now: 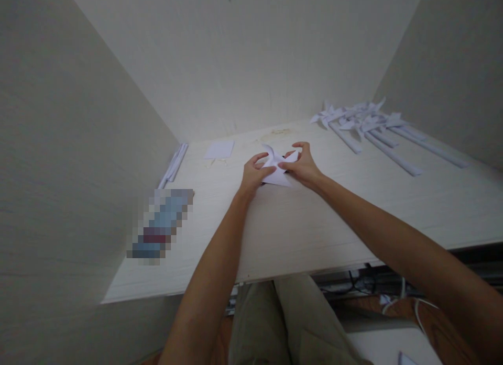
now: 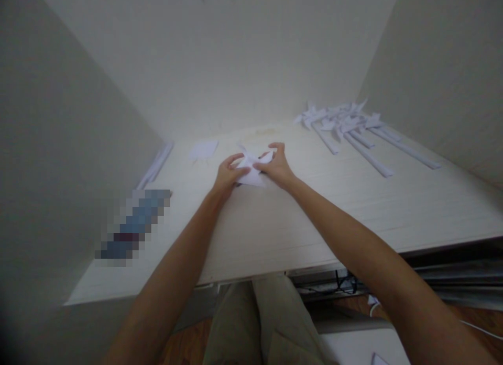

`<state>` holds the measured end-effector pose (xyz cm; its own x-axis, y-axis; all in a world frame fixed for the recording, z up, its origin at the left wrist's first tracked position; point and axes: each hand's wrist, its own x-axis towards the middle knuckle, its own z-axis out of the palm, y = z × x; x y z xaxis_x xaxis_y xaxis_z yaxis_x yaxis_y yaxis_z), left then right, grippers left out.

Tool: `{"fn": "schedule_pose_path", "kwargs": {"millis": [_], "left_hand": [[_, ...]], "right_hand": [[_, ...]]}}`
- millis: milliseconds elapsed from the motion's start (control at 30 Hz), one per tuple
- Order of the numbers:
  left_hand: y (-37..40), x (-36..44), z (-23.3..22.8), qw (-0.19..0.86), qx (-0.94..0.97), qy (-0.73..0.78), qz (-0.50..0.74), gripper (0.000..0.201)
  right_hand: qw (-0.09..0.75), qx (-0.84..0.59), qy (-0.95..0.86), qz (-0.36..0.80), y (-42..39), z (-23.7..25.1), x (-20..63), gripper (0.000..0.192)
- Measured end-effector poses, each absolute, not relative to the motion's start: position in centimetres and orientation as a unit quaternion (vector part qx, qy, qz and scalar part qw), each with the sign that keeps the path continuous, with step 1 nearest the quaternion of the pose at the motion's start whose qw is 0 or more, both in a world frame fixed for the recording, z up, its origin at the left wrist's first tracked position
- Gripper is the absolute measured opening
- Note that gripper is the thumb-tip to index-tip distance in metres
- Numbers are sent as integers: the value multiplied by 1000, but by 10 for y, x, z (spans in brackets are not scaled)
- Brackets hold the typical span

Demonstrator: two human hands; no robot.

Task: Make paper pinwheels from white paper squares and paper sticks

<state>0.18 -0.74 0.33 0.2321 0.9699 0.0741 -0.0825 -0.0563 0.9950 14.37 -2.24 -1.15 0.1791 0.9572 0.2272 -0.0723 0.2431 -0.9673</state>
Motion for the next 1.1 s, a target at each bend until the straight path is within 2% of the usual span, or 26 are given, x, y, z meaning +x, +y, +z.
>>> {"fn": "schedule_pose_path", "kwargs": {"millis": [300, 800, 900, 1100], "left_hand": [[-7, -1, 5, 575, 559, 385, 457, 59], [-2, 3, -1, 533, 529, 424, 506, 54], [-5, 0, 3, 555, 539, 414, 479, 54], [-12, -6, 16, 607, 580, 385, 385, 51]], "right_hand": [[579, -404, -514, 487, -26, -9, 146, 68], [577, -434, -538, 434, -25, -12, 144, 62], [565, -414, -533, 475, -26, -10, 146, 67], [489, -350, -543, 586, -25, -7, 155, 72]]}}
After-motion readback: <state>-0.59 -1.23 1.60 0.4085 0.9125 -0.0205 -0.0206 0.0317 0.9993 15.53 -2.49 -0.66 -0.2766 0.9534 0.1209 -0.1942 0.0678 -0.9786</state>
